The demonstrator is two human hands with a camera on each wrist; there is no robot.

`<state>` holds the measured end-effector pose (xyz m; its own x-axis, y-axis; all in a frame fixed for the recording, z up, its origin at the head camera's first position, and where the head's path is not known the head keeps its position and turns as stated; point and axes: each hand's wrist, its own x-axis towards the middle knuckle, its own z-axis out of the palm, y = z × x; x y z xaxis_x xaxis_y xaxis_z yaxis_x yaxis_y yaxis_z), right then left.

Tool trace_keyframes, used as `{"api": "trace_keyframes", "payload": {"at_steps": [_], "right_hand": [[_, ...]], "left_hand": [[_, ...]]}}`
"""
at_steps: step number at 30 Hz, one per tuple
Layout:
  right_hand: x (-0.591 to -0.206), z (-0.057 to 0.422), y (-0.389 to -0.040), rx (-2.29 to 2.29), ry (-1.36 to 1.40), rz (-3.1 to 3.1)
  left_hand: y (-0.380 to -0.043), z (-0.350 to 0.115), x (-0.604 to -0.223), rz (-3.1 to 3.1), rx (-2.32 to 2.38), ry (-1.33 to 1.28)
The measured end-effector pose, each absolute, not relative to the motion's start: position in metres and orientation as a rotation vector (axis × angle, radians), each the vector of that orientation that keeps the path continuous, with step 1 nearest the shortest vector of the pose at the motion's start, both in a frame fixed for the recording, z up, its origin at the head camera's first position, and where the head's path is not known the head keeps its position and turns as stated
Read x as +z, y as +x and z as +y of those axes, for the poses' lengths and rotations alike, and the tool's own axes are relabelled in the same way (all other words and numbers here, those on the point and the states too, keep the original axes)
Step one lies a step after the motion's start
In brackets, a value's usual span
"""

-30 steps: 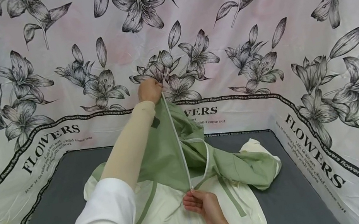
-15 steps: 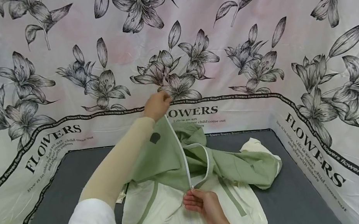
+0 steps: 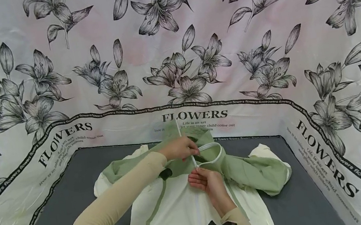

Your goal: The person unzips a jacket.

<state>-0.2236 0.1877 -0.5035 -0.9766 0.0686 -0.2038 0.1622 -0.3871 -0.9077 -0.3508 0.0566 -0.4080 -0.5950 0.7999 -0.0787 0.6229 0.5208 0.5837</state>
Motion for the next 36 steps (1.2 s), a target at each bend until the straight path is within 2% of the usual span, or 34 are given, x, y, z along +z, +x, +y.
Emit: {"api": "trace_keyframes", "payload": {"at_steps": [12, 29, 36], "right_hand": [[-0.497, 0.193, -0.234, -2.596, 0.362, 1.712], [-0.492, 0.195, -0.235, -2.6, 0.343, 1.697], [-0.496, 0.189, -0.229, -2.595, 0.366, 1.686]], "left_hand": [[-0.34, 0.064, -0.429, 2.499, 0.524, 1.349], [-0.337, 0.063, -0.433, 2.571, 0.75, 1.25], [-0.341, 0.062, -0.43, 2.671, 0.867, 0.994]]}}
